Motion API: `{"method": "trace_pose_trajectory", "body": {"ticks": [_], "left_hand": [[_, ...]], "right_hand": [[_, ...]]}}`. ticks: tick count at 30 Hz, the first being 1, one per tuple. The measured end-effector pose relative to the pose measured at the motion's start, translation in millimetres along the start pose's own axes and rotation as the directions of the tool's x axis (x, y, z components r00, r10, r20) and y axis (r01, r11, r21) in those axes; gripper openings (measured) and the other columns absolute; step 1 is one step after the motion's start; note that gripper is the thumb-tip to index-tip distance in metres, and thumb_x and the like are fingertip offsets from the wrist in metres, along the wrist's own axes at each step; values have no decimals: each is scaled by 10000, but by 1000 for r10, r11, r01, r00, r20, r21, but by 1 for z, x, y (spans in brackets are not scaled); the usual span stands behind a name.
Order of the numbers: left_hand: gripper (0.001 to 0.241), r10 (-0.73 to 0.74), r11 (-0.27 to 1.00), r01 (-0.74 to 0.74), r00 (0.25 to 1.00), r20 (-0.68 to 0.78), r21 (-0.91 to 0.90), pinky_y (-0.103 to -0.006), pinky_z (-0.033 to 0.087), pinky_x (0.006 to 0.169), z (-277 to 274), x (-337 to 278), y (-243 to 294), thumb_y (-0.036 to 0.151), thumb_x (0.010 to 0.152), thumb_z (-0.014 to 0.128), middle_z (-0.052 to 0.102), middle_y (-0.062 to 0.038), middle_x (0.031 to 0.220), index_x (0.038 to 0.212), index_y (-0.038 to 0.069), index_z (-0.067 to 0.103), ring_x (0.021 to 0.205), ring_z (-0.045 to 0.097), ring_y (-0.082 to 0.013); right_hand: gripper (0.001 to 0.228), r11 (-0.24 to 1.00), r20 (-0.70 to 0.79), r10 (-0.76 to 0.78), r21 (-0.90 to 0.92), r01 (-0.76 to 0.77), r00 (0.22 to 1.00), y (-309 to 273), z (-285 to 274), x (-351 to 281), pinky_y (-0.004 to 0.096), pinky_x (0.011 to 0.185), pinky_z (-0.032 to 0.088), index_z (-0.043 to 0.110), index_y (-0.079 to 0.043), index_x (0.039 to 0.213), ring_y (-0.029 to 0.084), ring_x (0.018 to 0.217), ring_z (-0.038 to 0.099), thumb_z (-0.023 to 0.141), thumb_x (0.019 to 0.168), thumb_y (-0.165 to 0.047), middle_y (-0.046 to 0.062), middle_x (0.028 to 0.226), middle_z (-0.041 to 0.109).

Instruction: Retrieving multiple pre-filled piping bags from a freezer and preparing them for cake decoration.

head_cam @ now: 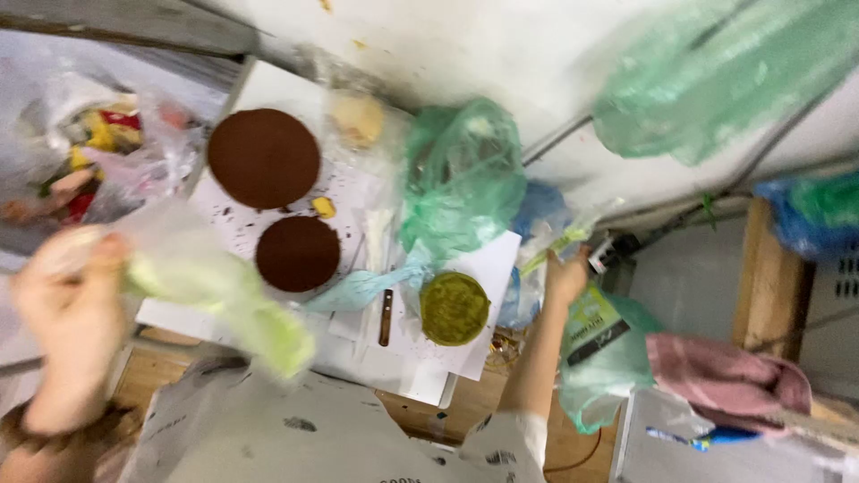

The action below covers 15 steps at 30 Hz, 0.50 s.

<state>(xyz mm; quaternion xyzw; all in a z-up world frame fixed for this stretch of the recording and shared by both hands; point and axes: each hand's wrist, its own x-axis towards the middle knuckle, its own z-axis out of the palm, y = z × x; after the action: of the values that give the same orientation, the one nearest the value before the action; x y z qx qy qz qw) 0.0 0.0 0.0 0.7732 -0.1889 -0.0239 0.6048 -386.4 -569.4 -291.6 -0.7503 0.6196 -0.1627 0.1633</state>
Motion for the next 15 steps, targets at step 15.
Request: {"method": "trace_pose_trajectory", "body": {"ticks": [15], "left_hand": [[115,224,833,-142,970,92,-535,-237,564,866,108,26,63,-50,969,685,726,-45,1049,1037,-4,604,990,672,-74]], "right_hand": [[558,159,-107,-496,965,210,862,-268,-40,-233,437,1068,521,562,19,1372,282,1244,623,787,892,-154,176,1370,627]]}}
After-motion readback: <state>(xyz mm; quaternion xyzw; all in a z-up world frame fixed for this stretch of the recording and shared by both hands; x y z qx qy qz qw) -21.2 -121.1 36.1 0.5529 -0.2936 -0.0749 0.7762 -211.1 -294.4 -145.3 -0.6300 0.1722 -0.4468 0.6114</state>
